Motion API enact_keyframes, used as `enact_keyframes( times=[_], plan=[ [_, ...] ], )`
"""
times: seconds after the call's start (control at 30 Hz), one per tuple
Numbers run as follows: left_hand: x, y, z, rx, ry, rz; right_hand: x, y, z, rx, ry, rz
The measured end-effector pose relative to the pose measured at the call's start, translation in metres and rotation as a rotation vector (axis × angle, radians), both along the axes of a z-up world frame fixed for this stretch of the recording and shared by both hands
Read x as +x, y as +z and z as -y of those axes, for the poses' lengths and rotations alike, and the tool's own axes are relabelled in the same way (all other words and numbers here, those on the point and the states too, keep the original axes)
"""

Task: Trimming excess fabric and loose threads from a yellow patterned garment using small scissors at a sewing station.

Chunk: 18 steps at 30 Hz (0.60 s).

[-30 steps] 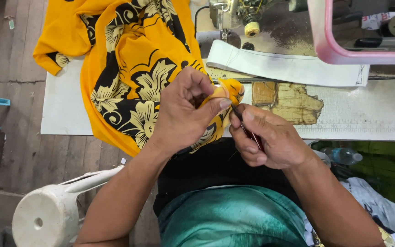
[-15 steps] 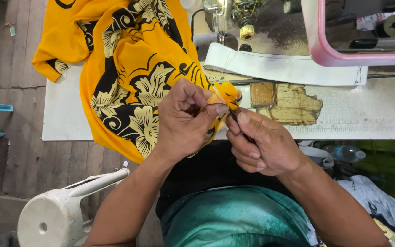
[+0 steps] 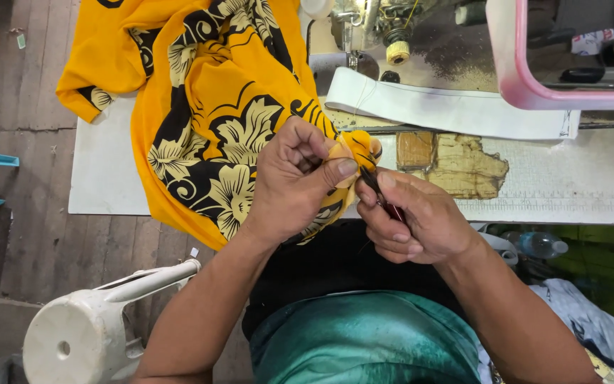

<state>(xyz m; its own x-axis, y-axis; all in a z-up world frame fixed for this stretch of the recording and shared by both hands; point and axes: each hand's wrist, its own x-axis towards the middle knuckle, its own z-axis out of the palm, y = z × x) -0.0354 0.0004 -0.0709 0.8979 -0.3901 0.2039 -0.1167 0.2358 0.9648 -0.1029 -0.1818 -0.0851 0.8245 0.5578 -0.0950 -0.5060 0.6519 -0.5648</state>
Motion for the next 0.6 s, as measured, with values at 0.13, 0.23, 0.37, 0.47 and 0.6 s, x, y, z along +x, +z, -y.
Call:
enact_keyframes(
  times=[0.13,0.23,0.37,0.47,0.6],
  plan=[
    [0.000,0.002,0.000,0.004,0.005,0.003,0.000,-0.002,-0.001,0.022,0.002,0.012],
    [-0.002,0.003,0.001,0.089,0.036,0.042,0.000,-0.002,-0.001,0.001,-0.017,0.002],
    [-0.004,0.000,0.002,0.044,0.050,0.035,-0.001,-0.001,-0.001,0.019,-0.024,0.070],
    [-0.004,-0.001,0.003,0.068,0.084,0.047,-0.001,0.002,-0.001,-0.009,-0.045,0.101],
    [-0.008,0.010,0.003,0.152,0.115,0.190,-0.004,-0.001,0.000,-0.121,-0.092,0.059]
  ],
)
